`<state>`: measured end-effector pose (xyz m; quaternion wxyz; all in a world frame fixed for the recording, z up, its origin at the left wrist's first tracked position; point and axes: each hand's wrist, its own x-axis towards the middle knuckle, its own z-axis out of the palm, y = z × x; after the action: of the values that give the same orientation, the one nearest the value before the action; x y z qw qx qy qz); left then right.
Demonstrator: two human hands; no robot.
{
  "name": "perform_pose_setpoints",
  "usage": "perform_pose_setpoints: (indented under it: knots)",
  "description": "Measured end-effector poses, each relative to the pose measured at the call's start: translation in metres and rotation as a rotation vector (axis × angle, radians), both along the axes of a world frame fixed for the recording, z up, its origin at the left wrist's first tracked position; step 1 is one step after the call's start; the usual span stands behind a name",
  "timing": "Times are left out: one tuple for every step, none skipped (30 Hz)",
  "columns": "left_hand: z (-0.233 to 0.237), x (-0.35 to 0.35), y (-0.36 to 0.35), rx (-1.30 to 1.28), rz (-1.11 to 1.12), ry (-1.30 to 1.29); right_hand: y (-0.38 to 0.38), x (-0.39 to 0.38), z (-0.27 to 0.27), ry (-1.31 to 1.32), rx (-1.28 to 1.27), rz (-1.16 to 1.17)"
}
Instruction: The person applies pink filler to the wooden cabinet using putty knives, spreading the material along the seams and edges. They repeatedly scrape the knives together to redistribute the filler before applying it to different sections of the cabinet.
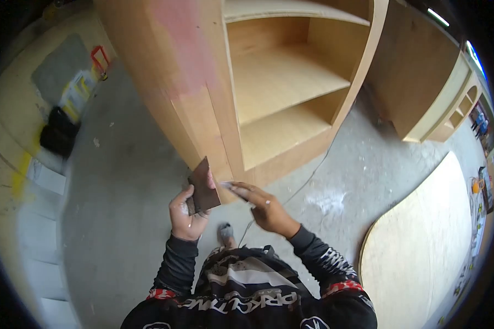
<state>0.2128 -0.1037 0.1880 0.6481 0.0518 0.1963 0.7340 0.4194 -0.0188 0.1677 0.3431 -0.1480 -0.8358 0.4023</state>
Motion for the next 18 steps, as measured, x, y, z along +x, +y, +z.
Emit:
perform_pose_setpoints:
  knots:
    - [-0.004,0.004,-0.006,0.13,-0.049,0.05,-0.002,0.016,-0.018,0.02,-0.066,-0.105]
    - [-0.004,0.015,-0.014,0.084,0.042,0.127,-0.011,0.028,-0.039,0.037,-0.143,-0.217]
    - [-0.002,0.027,-0.018,0.044,0.129,0.203,-0.021,0.038,-0.045,0.224,-0.581,-0.272]
    - [0.0,0.041,-0.018,0.021,0.214,0.279,-0.023,0.046,-0.046,0.42,-1.001,-0.323]
    - [-0.003,0.057,-0.022,-0.095,0.301,0.357,-0.031,0.05,-0.037,0.591,-1.042,-0.327]
    - [-0.01,0.07,-0.023,-0.081,0.288,0.405,-0.039,0.052,-0.026,0.696,-1.042,-0.368]
    - [-0.019,0.082,-0.023,-0.065,0.276,0.452,-0.046,0.051,-0.014,0.8,-1.037,-0.407]
    - [-0.03,0.091,-0.024,-0.044,0.265,0.501,-0.053,0.052,-0.009,0.907,-1.026,-0.444]
    - [-0.037,0.099,-0.025,-0.046,0.244,0.59,-0.057,0.055,-0.01,0.94,-1.01,-0.45]
    - [-0.041,0.109,-0.025,-0.062,0.259,0.656,-0.062,0.06,-0.01,0.876,-0.926,-0.468]
    - [-0.041,0.118,-0.024,-0.074,0.242,0.612,-0.065,0.066,-0.011,0.811,-0.841,-0.484]
    - [-0.041,0.124,-0.023,-0.086,0.225,0.567,-0.069,0.073,-0.013,0.743,-0.755,-0.498]
    - [-0.041,0.128,-0.023,-0.067,0.234,0.669,-0.076,0.087,-0.016,0.473,-0.718,-0.555]
    - [-0.042,0.132,-0.023,-0.043,0.243,0.768,-0.079,0.094,-0.018,0.381,-0.678,-0.529]
    - [-0.042,0.133,-0.021,-0.042,0.247,0.787,-0.083,0.1,-0.018,0.287,-0.639,-0.503]
    - [-0.042,0.135,-0.019,-0.041,0.251,0.806,-0.087,0.105,-0.018,0.193,-0.6,-0.475]
    - [-0.037,0.135,-0.014,-0.054,0.256,0.749,-0.091,0.113,-0.017,0.145,-0.669,-0.432]
    - [-0.034,0.135,-0.009,-0.069,0.265,0.691,-0.095,0.12,-0.019,0.073,-0.642,-0.382]
